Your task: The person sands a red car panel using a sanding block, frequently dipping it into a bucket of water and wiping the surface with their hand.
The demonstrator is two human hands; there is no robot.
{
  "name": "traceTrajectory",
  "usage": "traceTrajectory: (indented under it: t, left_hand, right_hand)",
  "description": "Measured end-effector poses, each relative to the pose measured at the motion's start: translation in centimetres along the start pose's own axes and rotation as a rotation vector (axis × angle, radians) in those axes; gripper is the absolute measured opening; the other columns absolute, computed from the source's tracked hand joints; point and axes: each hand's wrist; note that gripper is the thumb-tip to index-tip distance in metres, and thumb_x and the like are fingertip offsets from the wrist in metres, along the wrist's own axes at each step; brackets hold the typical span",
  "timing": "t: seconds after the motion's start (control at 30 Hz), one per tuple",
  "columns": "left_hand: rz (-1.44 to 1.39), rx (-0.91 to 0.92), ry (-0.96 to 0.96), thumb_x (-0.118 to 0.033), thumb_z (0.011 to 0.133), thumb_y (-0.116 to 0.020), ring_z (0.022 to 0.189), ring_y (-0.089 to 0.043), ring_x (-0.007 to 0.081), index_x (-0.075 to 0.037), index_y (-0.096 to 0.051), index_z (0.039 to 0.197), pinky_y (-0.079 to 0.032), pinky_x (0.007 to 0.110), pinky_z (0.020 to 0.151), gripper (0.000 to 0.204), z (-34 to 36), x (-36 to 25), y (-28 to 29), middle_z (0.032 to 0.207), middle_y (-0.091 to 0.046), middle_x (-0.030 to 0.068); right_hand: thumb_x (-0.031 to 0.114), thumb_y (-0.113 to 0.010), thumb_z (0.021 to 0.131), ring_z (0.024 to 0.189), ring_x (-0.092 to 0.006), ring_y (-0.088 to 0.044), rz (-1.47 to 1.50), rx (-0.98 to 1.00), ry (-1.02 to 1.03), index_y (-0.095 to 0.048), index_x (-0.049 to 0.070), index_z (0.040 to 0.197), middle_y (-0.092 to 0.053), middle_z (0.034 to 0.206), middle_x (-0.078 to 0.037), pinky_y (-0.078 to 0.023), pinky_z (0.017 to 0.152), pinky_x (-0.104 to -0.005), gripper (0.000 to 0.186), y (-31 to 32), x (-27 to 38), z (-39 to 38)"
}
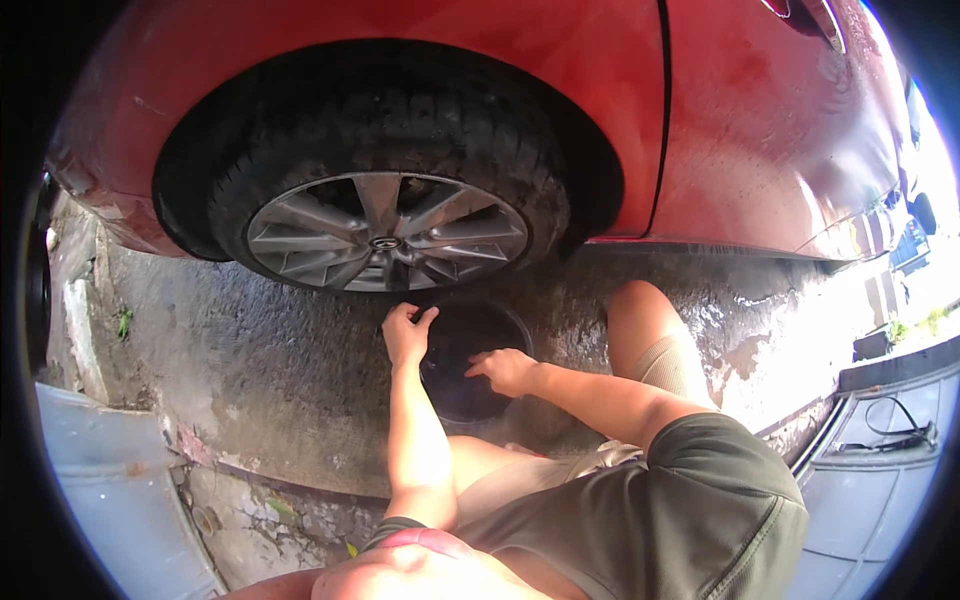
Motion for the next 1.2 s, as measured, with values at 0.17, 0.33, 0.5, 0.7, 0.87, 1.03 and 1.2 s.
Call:
traceTrajectory:
  t: [0.17, 0.33, 0.5, 0.7, 0.87, 1.03, 1.2]
  left_hand:
    - [-0.030, -0.164, 0.089, -0.025, 0.076, -0.091, 0.079, -0.064, 0.0374, 0.003, -0.068, 0.089, -0.052, 0.046, 0.073, 0.038, -1.0, 1.3, 1.1, 0.087, -0.066, 0.0191]
    - [-0.004, -0.213, 0.133, -0.029, 0.079, -0.089, 0.081, -0.065, 0.0388, 0.004, -0.069, 0.092, -0.052, 0.047, 0.074, 0.040, -1.7, 0.9, 1.6, 0.087, -0.066, 0.0195]
    - [0.108, -0.239, 0.135, -0.033, 0.081, -0.086, 0.086, -0.067, 0.0412, 0.004, -0.069, 0.095, -0.052, 0.049, 0.076, 0.043, -1.7, 1.1, 2.4, 0.092, -0.068, 0.0207]
    - [0.235, -0.116, 0.202, -0.040, 0.085, -0.082, 0.101, -0.067, 0.0429, 0.003, -0.068, 0.103, -0.053, 0.049, 0.088, 0.049, -2.9, 2.6, 3.7, 0.107, -0.070, 0.0238]
    - [0.250, 0.060, 0.201, -0.050, 0.092, -0.072, 0.119, -0.061, 0.0455, 0.007, -0.065, 0.125, -0.049, 0.049, 0.102, 0.066, -0.6, 2.8, 2.5, 0.125, -0.065, 0.0301]
    - [0.133, 0.128, 0.204, -0.052, 0.093, -0.070, 0.122, -0.060, 0.0458, 0.009, -0.063, 0.126, -0.048, 0.048, 0.104, 0.070, -1.5, 3.4, 2.2, 0.127, -0.064, 0.0313]
    - [0.079, 0.228, 0.258, -0.055, 0.095, -0.067, 0.124, -0.059, 0.0463, 0.011, -0.060, 0.129, -0.047, 0.049, 0.105, 0.075, -0.6, 4.2, 1.6, 0.130, -0.063, 0.0320]
  right_hand:
    - [0.005, -0.062, 0.081, 0.122, -0.0340, -0.065, -0.358, 0.007, 0.109, -0.070, 0.015, 0.131, -0.060, 0.146, -0.013, -0.053, 0.104, -0.0417, 0.051, -2.4, -1.6, -1.1]
    - [0.003, -0.060, 0.081, 0.114, -0.0307, -0.069, -0.084, 0.030, 0.011, -0.065, 0.014, 0.135, -0.065, 0.138, -0.011, -0.056, 0.100, -0.0433, 0.055, 0.2, 0.3, 1.2]
    - [0.002, -0.058, 0.082, 0.129, -0.0324, -0.061, 0.078, -0.237, 0.243, -0.056, 0.015, 0.146, -0.060, 0.145, -0.015, -0.052, 0.106, -0.0439, 0.065, 0.1, -0.2, 1.8]
    - [0.012, -0.059, 0.086, 0.134, -0.0418, -0.056, -0.329, 0.025, 0.273, -0.057, 0.012, 0.145, -0.059, 0.145, -0.020, -0.048, 0.111, -0.0484, 0.059, -6.7, -0.8, 5.7]
    - [0.016, -0.060, 0.084, 0.129, -0.0385, -0.060, -0.216, 0.556, 0.105, -0.067, 0.009, 0.133, -0.065, 0.133, -0.023, -0.050, 0.106, -0.0470, 0.050, -6.6, -4.9, 10.2]
    - [0.024, -0.051, 0.104, 0.115, -0.0332, -0.067, 0.530, 0.033, -0.116, -0.064, 0.009, 0.137, -0.070, 0.119, -0.022, -0.051, 0.098, -0.0427, 0.038, -1.8, -3.1, 5.7]
    - [0.033, -0.046, 0.111, 0.111, -0.0248, -0.064, 0.679, -0.308, -0.154, -0.056, 0.004, 0.144, -0.068, 0.119, -0.018, -0.052, 0.094, -0.0377, 0.045, 9.5, 2.1, -0.9]
Point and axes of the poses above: each hand's wrist, its own z-axis towards the middle knuckle, its own y-axis out of the back of the hand, x = y × z
